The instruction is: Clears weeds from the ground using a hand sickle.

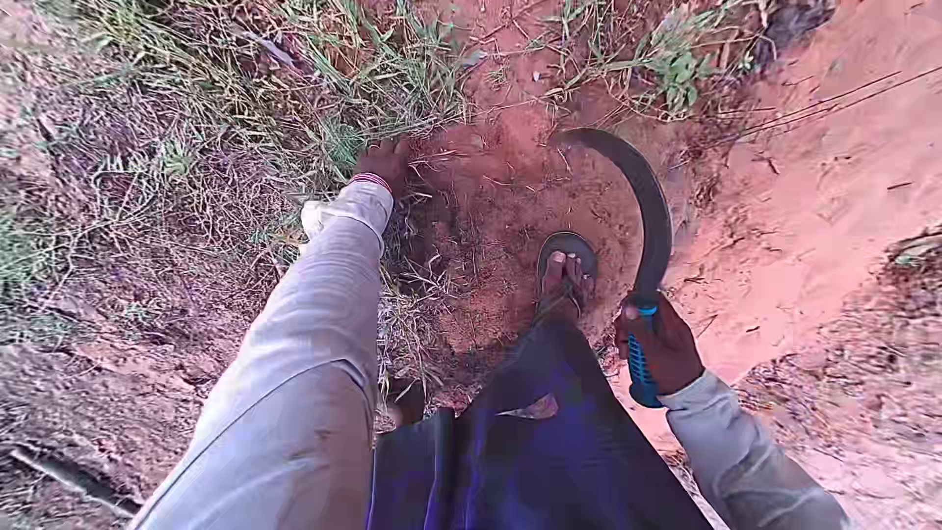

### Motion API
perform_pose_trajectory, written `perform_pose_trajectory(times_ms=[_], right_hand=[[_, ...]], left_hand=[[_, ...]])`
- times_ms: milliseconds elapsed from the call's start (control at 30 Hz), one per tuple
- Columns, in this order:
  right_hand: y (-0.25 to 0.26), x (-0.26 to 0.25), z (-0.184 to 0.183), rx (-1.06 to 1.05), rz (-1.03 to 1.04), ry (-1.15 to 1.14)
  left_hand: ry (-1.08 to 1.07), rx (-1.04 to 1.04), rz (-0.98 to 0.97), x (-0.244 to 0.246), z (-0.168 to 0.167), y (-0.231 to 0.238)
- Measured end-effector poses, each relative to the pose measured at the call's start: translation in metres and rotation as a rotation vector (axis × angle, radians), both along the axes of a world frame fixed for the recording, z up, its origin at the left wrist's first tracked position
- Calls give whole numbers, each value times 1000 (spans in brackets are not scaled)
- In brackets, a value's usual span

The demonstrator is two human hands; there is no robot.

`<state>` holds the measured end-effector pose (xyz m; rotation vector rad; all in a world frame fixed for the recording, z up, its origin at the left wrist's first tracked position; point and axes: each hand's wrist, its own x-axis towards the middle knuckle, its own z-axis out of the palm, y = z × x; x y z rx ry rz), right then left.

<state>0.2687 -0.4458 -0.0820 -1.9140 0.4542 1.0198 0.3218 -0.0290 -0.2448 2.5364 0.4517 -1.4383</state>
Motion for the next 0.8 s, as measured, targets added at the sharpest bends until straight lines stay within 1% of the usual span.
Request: perform_pose_trajectory(times_ms=[67,133,200,267,333,400,533,600,667,700,733,800], right_hand=[[9,6,-5,33,6,109],[31,16,-16,124,-96,265],[58,26,-33,185,-221,415],[87,31,-55,181,-306,499],[113,26,-69,139,-340,519],[135,16,-72,105,-366,466],[168,5,-79,59,-436,376],[188,7,-97,43,-378,441],[205,5,-112,-7,-190,535],[206,-2,-112,-29,-102,558],[203,-6,-108,-38,-41,577],[182,-4,-80,-73,70,598]], left_hand=[[-8,-17,102,-4,4,3],[-25,-18,171,-6,0,3],[-9,-26,173,-6,-2,3],[76,-13,99,12,5,4],[164,2,61,36,22,3],[174,9,90,50,34,5],[114,-19,222,36,40,6],[57,-52,247,23,32,7],[16,-49,290,16,25,8],[3,-47,311,14,26,8],[-17,-48,320,15,26,11],[-42,-52,330,15,27,15]])
